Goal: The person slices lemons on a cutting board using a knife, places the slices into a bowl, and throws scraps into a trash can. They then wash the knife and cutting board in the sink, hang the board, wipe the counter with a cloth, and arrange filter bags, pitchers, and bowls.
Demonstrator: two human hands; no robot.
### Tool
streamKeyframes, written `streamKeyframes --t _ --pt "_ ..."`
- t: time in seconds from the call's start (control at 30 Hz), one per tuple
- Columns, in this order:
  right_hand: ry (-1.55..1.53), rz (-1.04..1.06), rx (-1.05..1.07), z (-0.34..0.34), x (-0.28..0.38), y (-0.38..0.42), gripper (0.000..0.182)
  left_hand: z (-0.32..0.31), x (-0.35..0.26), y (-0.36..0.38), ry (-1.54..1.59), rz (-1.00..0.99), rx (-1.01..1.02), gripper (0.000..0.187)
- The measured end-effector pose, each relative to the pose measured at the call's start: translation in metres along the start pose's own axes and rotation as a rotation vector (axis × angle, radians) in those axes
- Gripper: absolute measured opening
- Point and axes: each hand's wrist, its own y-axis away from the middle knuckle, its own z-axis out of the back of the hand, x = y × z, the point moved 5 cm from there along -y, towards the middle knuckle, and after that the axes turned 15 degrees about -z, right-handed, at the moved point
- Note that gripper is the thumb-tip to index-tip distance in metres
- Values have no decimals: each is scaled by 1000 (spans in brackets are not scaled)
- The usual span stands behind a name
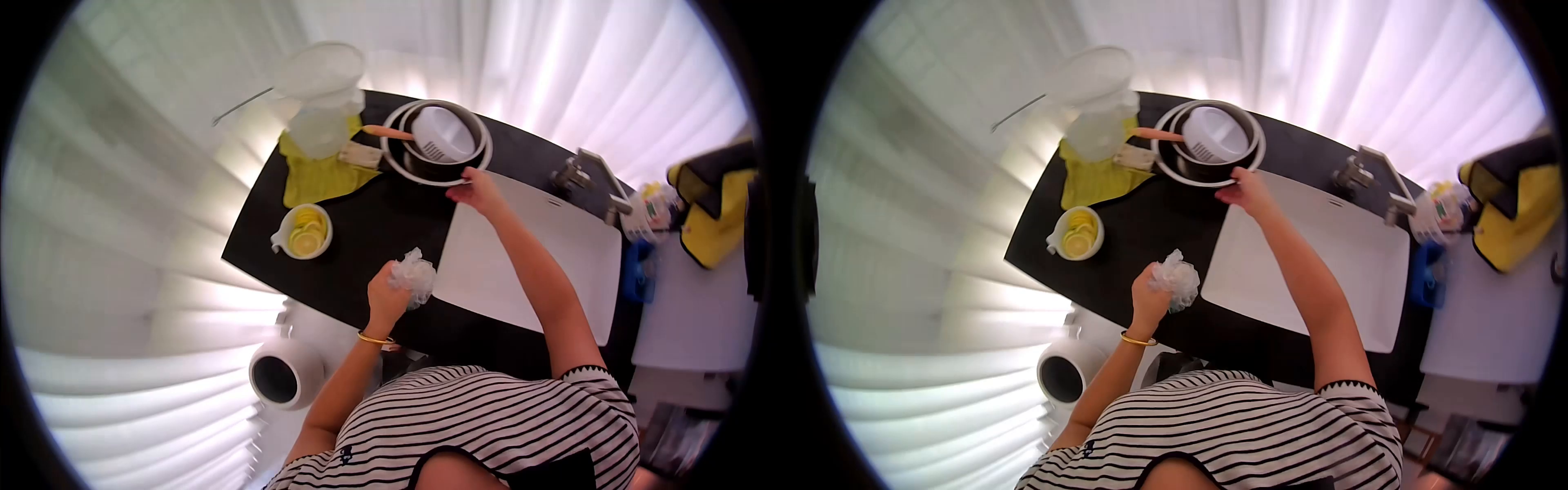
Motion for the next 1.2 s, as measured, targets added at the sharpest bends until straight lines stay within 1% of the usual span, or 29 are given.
streamKeyframes --t 0.03,0.07,0.1,0.17,0.23,0.3,0.33,0.4,0.43,0.47,0.5,0.53,0.57,0.63,0.67,0.7,0.77,0.8,0.83,0.87,0.9,0.93,0.97,1.03,1.07,1.1,1.13,1.17,1.2 --pt "-53 56 89 4 2 -14 20 6 -2 5 -12 12 -31 24" --pt "-36 87 8 7 8 -15 18 13 -7 8 -31 107 26 30" --pt "-23 122 -77 11 14 -12 16 18 -3 15 -38 117 9 30" --pt "-32 99 -91 18 20 -5 12 29 6 27 -131 97 -60 32" --pt "-32 74 -96 41 26 -11 15 40 8 32 -127 114 -82 34" --pt "-6 75 -82 63 30 -6 12 47 4 28 -123 128 -95 36" --pt "-13 60 -64 74 32 -5 13 48 0 22 8 104 -91 38" --pt "81 53 -77 95 39 0 16 45 -2 9 140 75 -81 40" --pt "129 51 -88 105 41 -1 19 36 -2 4 178 97 -56 42" --pt "128 53 -80 110 40 -1 19 28 0 2 190 108 -50 42" --pt "53 57 -78 114 39 -2 22 20 2 -1 203 119 -44 43" --pt "-20 63 -70 115 35 -4 27 11 4 -5 142 60 -9 42" --pt "-16 63 -50 105 30 6 27 5 2 -13 75 5 38 42" --pt "-61 90 -215 89 6 51 38 -6 -5 -34 -59 -101 141 41" --pt "28 169 -208 81 -15 57 35 -12 -8 -48 -175 -123 238 50" --pt "115 255 -204 71 -35 61 33 -16 -8 -62 -187 -132 235 50" --pt "283 601 -32 29 -65 77 18 -22 -7 -83 -279 -145 303 61" --pt "441 738 -112 6 -66 96 12 -10 -15 -99 -279 -158 305 61" --pt "600 874 -200 -19 -60 118 8 1 -28 -117 -321 -197 471 67" --pt "595 882 -213 -38 -56 128 8 13 -30 -132 -362 -232 641 72" --pt "661 1055 -273 -59 -49 141 9 32 -27 -151 -279 -404 619 76" --pt "726 1227 -339 -81 -47 149 11 61 -34 -177 -290 -465 537 68" --pt "719 1226 -371 -102 -46 143 11 105 -76 -210 -470 -409 414 56" --pt "809 1209 -257 -153 -46 129 15 166 -50 -287 -648 -677 94 47" --pt "880 1194 -251 -185 -47 112 16 193 -48 -325 -781 -652 26 47" --pt "955 1169 -238 -214 -49 88 17 209 -36 -366 -988 -544 -33 56" --pt "1019 1188 -306 -238 -50 63 19 219 -8 -414 -902 -388 61 62" --pt "1076 1198 -366 -261 -54 37 21 225 22 -447 -825 -231 166 69" --pt "1129 1143 -353 -280 -60 10 23 225 36 -459 -809 -243 192 69"
